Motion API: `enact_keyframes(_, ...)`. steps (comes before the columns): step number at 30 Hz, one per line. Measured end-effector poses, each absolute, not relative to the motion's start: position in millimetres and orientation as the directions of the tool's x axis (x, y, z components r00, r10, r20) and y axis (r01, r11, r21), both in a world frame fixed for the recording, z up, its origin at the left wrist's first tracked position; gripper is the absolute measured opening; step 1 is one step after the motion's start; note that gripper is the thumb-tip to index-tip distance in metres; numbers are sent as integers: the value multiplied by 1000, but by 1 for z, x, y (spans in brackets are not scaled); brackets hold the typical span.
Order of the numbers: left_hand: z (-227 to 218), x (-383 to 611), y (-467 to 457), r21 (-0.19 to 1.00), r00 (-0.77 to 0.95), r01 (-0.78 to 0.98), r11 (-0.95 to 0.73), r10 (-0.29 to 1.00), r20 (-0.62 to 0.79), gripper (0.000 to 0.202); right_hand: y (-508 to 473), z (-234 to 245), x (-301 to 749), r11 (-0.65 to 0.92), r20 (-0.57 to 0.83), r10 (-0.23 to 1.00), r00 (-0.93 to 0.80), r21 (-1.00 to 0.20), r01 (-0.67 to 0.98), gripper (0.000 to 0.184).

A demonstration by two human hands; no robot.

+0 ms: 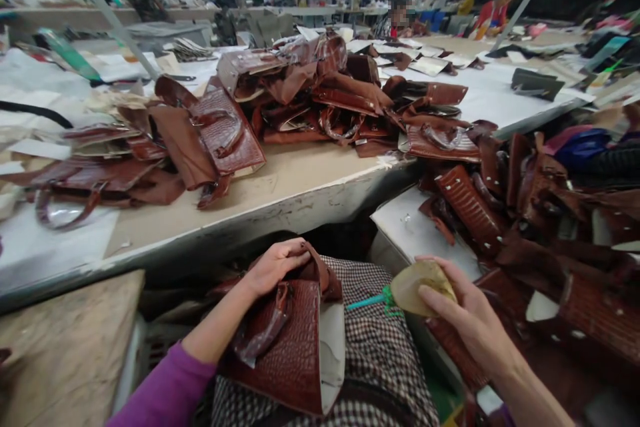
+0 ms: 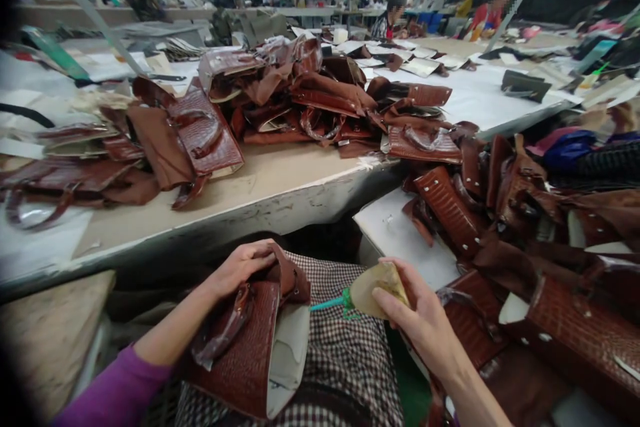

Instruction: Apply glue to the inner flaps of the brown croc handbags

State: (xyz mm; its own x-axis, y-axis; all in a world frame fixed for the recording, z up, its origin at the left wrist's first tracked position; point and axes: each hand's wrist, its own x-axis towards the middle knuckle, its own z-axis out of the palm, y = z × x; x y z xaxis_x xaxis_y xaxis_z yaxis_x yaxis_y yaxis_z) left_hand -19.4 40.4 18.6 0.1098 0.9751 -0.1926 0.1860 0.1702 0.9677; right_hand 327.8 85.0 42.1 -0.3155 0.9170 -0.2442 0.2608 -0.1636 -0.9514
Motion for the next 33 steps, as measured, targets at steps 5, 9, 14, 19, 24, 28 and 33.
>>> enact_keyframes(5, 14, -21, 43, 966, 104, 219, 141, 980, -167, 34, 85, 57, 320, 13, -190, 901, -390, -887, 461, 54)
enact_keyframes(9, 9, -24, 42, 966, 96, 217, 142, 981, -166, 33, 87, 52, 314, 62, -180, 897, -403, -852, 519, 52)
enact_keyframes(14, 5, -26, 40, 970, 91, 180, 163, 979, -181, 33, 89, 34, 310, -23, -200, 901, -385, -909, 417, 49)
enact_keyframes(19, 3, -26, 42, 971, 89, 154, 181, 976, -197, 31, 89, 23, 309, -70, -212, 915, -343, -922, 382, 46)
enact_keyframes(24, 4, -25, 43, 972, 89, 134, 191, 975, -204, 33, 90, 18, 306, -50, -178, 938, -298, -919, 392, 46)
enact_keyframes(28, 2, -24, 44, 972, 85, 120, 201, 974, -212, 32, 94, 13, 305, -1, -134, 944, -302, -915, 403, 46)
enact_keyframes(33, 0, -25, 46, 971, 90, 116, 211, 971, -222, 32, 99, 9, 307, 52, -106, 933, -343, -905, 422, 46)
